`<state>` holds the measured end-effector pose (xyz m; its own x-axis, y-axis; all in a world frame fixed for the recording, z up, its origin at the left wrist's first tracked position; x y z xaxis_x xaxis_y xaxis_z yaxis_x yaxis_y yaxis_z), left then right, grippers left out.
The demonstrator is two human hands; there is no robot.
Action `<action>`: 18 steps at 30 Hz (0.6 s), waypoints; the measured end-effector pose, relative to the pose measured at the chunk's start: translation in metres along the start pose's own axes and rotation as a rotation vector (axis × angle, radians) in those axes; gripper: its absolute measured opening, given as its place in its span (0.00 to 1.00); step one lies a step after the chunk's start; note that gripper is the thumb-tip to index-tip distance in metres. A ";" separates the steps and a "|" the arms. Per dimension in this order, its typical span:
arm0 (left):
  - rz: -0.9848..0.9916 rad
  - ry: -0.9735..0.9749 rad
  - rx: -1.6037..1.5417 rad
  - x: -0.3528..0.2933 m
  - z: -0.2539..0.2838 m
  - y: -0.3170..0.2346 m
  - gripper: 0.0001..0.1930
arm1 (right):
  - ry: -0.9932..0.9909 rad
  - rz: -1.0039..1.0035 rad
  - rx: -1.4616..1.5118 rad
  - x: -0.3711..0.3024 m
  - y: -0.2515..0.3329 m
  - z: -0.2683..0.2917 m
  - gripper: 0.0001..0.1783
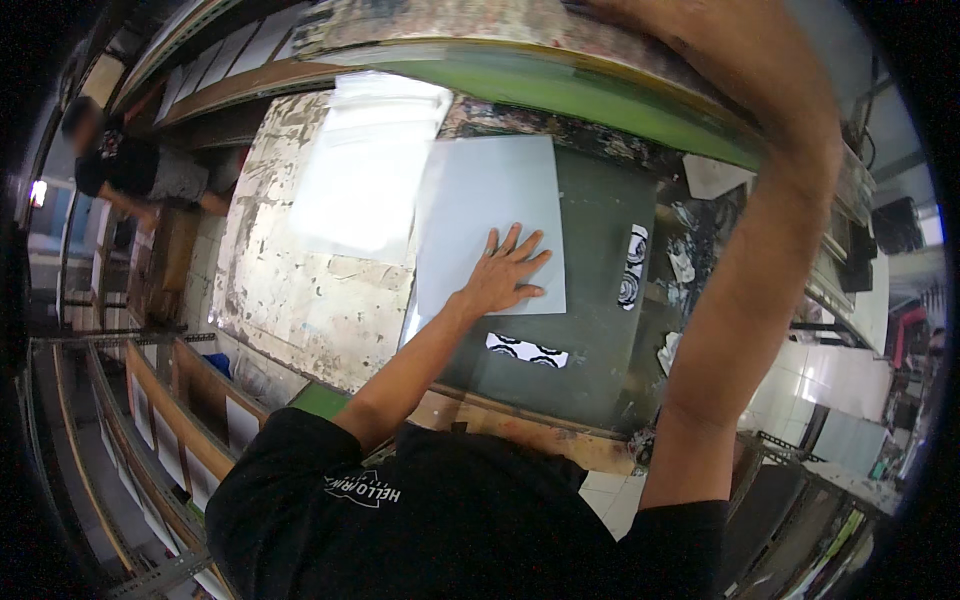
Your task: The person performs screen printing on white paper sheets. They place a sheet on the press, pull a squeegee across the screen to apply green ink, lift the screen, and remove the printed sheet. A coworker assists by stacking the finished prints.
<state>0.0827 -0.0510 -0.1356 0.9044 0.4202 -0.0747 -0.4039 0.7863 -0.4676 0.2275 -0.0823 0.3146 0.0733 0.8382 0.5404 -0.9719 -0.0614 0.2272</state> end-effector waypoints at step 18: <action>-0.235 0.155 -0.011 0.000 -0.057 -0.097 0.38 | 0.084 -0.030 0.203 0.005 -0.018 0.001 0.25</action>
<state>0.1296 -0.1534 -0.1404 0.9837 0.1519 -0.0966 -0.1799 0.8488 -0.4972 0.2452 -0.0778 0.3144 0.0741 0.8832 0.4632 -0.9040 -0.1366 0.4050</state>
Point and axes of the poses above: each hand's wrist, its own x-axis towards the middle knuckle, its own z-axis out of the back of the hand, y = z × x, the point moved 6 cm from there along x, towards the middle knuckle, and after that the axes turned 14 degrees about z, right-handed, at the moved point
